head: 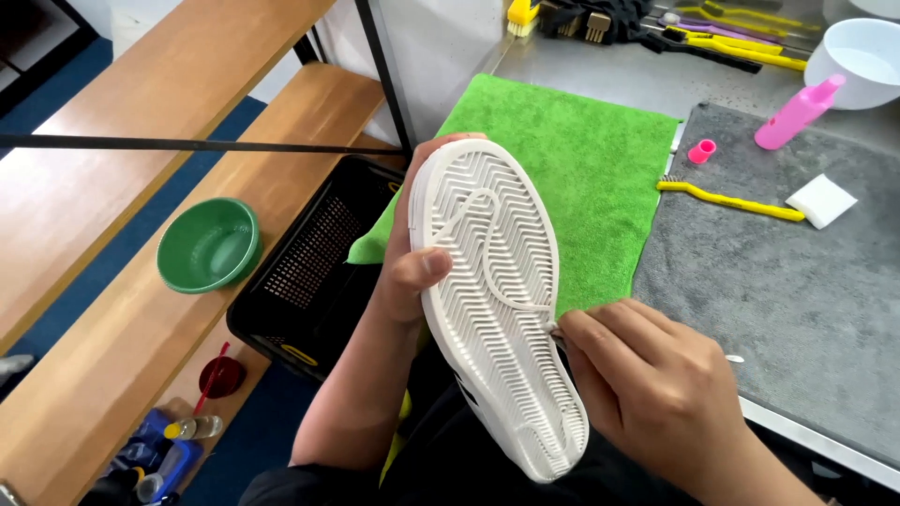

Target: The person scrubs the sole of a white sneaker with a cotton swab, then applies a pink liquid from a small bottle onto the swab and continues scrubbing the sole. The shoe is held over a green towel on a metal workbench.

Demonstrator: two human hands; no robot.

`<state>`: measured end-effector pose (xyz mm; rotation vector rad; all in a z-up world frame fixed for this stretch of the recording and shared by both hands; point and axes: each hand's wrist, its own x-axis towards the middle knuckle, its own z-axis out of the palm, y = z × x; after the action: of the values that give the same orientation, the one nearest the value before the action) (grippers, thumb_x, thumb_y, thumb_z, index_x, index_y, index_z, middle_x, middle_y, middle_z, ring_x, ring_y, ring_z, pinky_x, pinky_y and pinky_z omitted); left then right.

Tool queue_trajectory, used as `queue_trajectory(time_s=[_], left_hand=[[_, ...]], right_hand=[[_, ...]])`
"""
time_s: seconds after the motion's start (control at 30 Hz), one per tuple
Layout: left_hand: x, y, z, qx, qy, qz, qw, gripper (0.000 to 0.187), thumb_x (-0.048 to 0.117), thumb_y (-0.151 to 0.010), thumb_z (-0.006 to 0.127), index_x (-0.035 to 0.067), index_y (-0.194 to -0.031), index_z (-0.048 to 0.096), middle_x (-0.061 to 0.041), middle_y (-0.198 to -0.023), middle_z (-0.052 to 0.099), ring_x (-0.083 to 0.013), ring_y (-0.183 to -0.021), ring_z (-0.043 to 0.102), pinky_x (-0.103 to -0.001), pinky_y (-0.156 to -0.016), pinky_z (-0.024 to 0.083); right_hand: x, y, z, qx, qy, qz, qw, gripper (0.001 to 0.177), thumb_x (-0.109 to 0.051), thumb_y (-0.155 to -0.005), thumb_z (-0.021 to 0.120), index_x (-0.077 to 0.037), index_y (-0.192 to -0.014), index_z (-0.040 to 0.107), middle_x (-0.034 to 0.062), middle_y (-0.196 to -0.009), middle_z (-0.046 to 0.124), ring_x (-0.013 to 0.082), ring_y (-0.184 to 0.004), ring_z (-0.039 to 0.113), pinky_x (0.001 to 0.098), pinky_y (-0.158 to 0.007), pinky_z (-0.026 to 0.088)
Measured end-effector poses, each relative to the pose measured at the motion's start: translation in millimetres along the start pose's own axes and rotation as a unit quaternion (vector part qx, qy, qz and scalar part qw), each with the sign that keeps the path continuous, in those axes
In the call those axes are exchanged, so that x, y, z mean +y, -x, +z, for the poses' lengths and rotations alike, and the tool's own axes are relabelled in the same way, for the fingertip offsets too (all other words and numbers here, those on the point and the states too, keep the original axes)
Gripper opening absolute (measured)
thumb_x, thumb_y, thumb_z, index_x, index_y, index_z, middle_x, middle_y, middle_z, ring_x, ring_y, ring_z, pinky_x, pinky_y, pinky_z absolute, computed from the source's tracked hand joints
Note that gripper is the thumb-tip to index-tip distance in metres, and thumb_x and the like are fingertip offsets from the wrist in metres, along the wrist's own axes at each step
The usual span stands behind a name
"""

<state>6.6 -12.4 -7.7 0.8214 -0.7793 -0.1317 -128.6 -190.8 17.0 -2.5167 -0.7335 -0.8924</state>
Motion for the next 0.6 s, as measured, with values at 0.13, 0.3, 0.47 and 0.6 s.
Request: queue_trajectory(time_s=[0.13,0.3,0.47,0.6], left_hand=[[-1,-1,-6,-0.001,0.044,0.004,0.999,0.082,0.04,-0.078,0.08,0.003,-0.142,0.044,-0.01,-0.122,0.056,-0.0173,-0.106,0.057,-0.032,-0.091,0.049],[-11,-3,-17,-0.018,0.083,0.026,0.996,0.081,0.036,-0.077,0.079,0.003,-0.142,0.044,-0.012,-0.129,0.055,-0.0205,-0.111,0.057,-0.035,-0.094,0.05],[-9,-4,-20,-0.007,0.11,0.01,0.994,0.081,0.035,-0.076,0.079,0.003,-0.142,0.044,-0.016,-0.124,0.057,-0.0262,-0.111,0.06,-0.038,-0.092,0.052],[-7,-5,-18,0.007,0.105,-0.013,0.994,0.082,0.038,-0.075,0.079,0.003,-0.141,0.045,-0.018,-0.118,0.06,-0.0272,-0.108,0.062,-0.038,-0.091,0.052]], right_hand=[[3,5,8,0.007,-0.009,0.002,1.0,0.007,-0.004,-0.096,0.059,-0.001,-0.096,0.065,0.0084,-0.079,0.062,0.0247,-0.064,0.06,0.0368,-0.062,0.053],[7,11,17,0.004,-0.008,0.023,1.0,0.006,-0.002,-0.095,0.059,-0.002,-0.097,0.065,0.0069,-0.079,0.063,0.0228,-0.065,0.061,0.0353,-0.061,0.052],[10,12,24,0.016,-0.03,0.027,0.999,0.004,-0.001,-0.093,0.06,-0.001,-0.095,0.064,0.0067,-0.079,0.064,0.0217,-0.064,0.061,0.0342,-0.061,0.052],[6,8,24,0.023,-0.04,0.027,0.999,0.005,-0.004,-0.094,0.062,-0.003,-0.097,0.065,0.0058,-0.078,0.063,0.0204,-0.063,0.061,0.033,-0.06,0.053]])
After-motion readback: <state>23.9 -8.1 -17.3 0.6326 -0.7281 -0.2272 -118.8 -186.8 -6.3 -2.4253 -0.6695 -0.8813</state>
